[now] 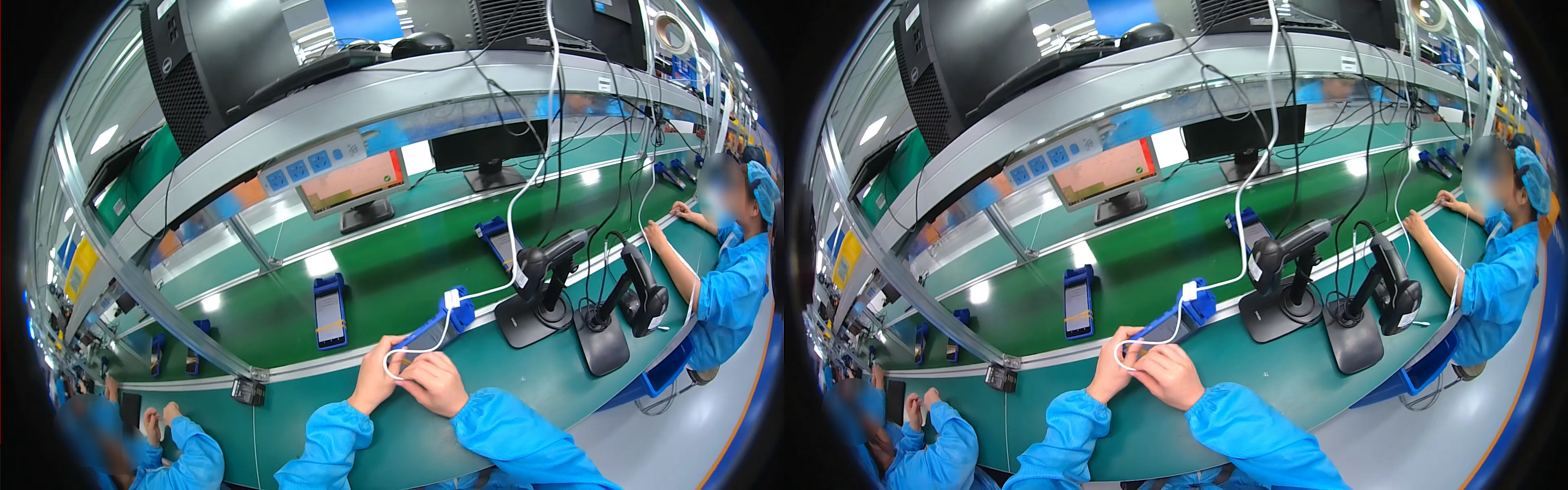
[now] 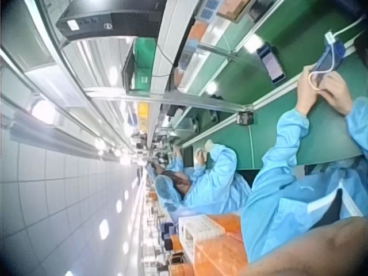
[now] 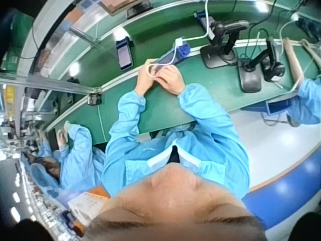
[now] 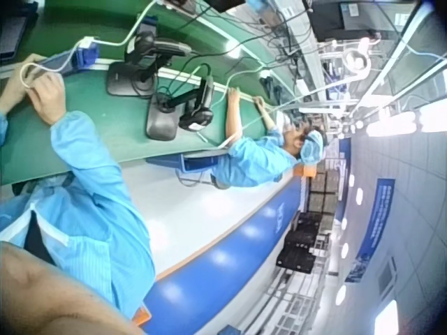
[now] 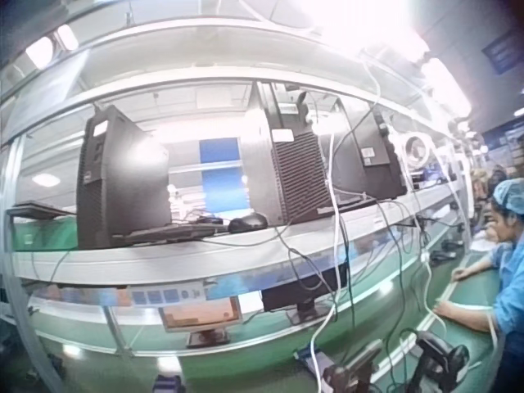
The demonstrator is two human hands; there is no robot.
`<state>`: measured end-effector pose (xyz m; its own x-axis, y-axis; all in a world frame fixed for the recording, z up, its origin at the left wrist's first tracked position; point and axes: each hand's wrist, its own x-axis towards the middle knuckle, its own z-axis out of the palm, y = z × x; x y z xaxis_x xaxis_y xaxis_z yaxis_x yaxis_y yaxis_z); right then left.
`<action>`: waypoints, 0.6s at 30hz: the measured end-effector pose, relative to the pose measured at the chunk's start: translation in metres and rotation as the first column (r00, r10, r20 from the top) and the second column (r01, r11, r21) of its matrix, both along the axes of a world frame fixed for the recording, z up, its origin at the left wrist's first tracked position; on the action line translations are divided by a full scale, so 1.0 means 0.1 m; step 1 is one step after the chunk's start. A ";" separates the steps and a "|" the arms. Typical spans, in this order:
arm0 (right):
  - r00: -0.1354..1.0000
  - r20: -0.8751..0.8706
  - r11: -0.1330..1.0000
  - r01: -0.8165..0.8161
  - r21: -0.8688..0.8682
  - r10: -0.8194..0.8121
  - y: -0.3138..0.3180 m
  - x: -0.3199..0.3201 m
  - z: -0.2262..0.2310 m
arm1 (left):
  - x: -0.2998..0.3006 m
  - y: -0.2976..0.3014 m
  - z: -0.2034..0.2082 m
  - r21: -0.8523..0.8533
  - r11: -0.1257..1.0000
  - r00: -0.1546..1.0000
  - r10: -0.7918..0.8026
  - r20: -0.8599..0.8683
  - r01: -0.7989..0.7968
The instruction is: Assembling and testing industrial handheld devices on a production line.
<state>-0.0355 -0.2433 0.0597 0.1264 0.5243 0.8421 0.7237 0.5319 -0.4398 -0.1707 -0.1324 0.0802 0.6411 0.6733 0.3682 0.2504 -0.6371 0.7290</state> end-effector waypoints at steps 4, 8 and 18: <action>0.998 -0.025 0.997 0.065 0.046 -0.064 -0.03 0.06 0.05 | -0.19 -0.22 0.00 0.197 0.976 0.996 -0.086 -0.030 0.091; 0.987 -0.089 0.991 0.132 0.006 -0.130 -0.03 0.10 0.02 | -0.28 -0.32 -0.04 0.245 0.961 0.990 -0.117 -0.074 0.132; 0.970 -0.152 0.981 0.176 -0.086 -0.187 -0.04 0.07 0.08 | -0.34 -0.36 -0.25 0.036 0.998 0.976 -0.061 0.209 0.054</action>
